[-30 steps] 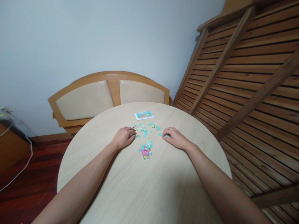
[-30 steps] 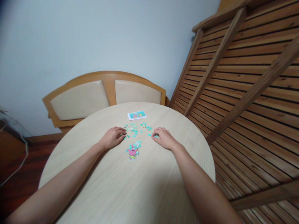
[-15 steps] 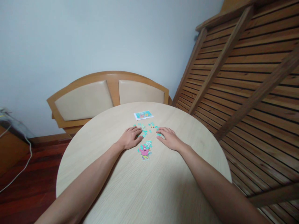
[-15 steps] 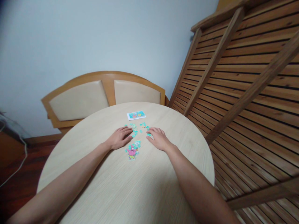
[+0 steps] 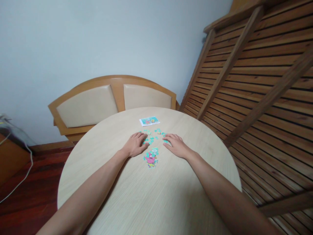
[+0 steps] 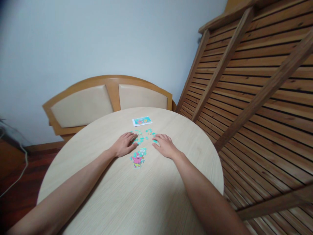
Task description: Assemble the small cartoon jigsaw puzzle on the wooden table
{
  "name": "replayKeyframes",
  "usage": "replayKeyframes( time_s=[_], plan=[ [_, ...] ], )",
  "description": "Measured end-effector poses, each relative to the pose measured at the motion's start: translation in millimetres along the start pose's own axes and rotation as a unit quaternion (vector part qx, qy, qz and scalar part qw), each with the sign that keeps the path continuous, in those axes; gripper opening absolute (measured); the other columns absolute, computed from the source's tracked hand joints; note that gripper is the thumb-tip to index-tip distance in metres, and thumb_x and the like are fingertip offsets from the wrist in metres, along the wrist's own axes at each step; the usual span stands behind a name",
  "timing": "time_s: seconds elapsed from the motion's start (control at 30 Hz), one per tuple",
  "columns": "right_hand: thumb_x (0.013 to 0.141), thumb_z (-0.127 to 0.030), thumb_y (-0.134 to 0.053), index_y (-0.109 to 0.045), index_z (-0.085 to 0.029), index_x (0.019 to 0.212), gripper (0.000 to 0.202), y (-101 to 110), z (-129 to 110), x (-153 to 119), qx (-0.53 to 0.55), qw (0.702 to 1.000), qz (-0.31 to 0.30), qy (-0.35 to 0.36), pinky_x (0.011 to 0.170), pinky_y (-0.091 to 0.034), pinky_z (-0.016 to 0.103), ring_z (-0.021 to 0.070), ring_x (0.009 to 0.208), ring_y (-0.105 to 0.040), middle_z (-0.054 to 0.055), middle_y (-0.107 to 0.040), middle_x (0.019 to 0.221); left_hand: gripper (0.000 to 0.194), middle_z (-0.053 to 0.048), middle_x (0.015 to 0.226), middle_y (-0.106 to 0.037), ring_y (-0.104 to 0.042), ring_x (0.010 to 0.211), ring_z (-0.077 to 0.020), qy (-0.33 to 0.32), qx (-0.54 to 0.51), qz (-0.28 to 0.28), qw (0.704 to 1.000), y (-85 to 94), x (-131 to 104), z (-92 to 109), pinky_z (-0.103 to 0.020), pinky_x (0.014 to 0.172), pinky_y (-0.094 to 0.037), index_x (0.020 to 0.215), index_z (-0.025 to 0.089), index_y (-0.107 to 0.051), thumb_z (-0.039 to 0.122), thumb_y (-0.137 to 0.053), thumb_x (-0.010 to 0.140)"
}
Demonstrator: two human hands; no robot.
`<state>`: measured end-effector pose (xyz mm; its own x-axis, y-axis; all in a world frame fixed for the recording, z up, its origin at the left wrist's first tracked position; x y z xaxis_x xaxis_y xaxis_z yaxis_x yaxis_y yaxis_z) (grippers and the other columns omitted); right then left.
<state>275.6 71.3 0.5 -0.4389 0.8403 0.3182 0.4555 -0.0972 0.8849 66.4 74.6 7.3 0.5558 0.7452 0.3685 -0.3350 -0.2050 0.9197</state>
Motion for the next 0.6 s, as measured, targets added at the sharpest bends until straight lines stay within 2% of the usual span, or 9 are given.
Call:
replayKeyframes(
  time_s=[0.17, 0.4, 0.5, 0.6],
  plan=[
    [0.098, -0.04, -0.052, -0.063, -0.025, 0.125, 0.033, 0.5, -1.2, -0.9, -0.004, 1.0, -0.009, -0.008, 0.109, -0.036, 0.051, 0.0278, 0.13, -0.049, 0.01, -0.057, 0.139, 0.039, -0.014, 0.121, -0.065, -0.06, 0.113, -0.0276, -0.021, -0.013, 0.02, 0.999, 9.9, -0.4, 9.3, -0.047, 0.104, -0.045, 0.126, 0.017, -0.058, 0.043, -0.047, 0.098],
    [0.097, -0.04, -0.053, -0.064, -0.025, 0.124, 0.033, 0.6, -0.1, 1.2, -0.005, 1.0, 0.001, 0.008, 0.11, -0.036, 0.051, 0.0265, 0.129, -0.049, 0.01, -0.059, 0.138, 0.033, -0.013, 0.121, -0.066, -0.061, 0.111, -0.0263, -0.06, -0.059, 0.006, 0.996, 4.0, -2.2, 17.6, -0.044, 0.099, -0.049, 0.125, 0.019, -0.06, 0.036, -0.049, 0.098],
    [0.099, -0.037, -0.05, -0.065, -0.026, 0.125, 0.031, 4.3, -11.9, 1.8, 0.003, 0.999, -0.001, 0.04, 0.11, -0.035, 0.051, 0.0258, 0.13, -0.049, 0.009, -0.059, 0.139, 0.031, -0.012, 0.119, -0.067, -0.062, 0.11, -0.0258, -0.065, -0.061, 0.004, 0.996, 3.3, -3.1, 19.1, -0.043, 0.099, -0.049, 0.123, 0.02, -0.061, 0.033, -0.05, 0.098],
    [0.102, -0.031, -0.043, -0.062, -0.028, 0.131, 0.034, 5.2, -39.2, 0.5, 0.023, 0.995, -0.023, 0.097, 0.112, -0.034, 0.049, 0.0241, 0.132, -0.048, 0.007, -0.058, 0.141, 0.028, -0.011, 0.116, -0.068, -0.062, 0.108, -0.0254, -0.069, -0.063, 0.002, 0.996, 5.2, -4.4, 21.5, -0.042, 0.097, -0.049, 0.121, 0.02, -0.063, 0.03, -0.051, 0.097]
  ],
)
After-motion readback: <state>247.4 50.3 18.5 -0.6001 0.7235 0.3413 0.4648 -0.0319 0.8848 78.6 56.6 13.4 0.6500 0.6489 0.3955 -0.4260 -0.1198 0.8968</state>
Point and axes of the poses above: each hand's wrist, its own x-axis towards the middle knuckle, its own y-axis out of the back of the hand, z = x × y, the point moved 8 cm from there along x, towards the middle knuckle
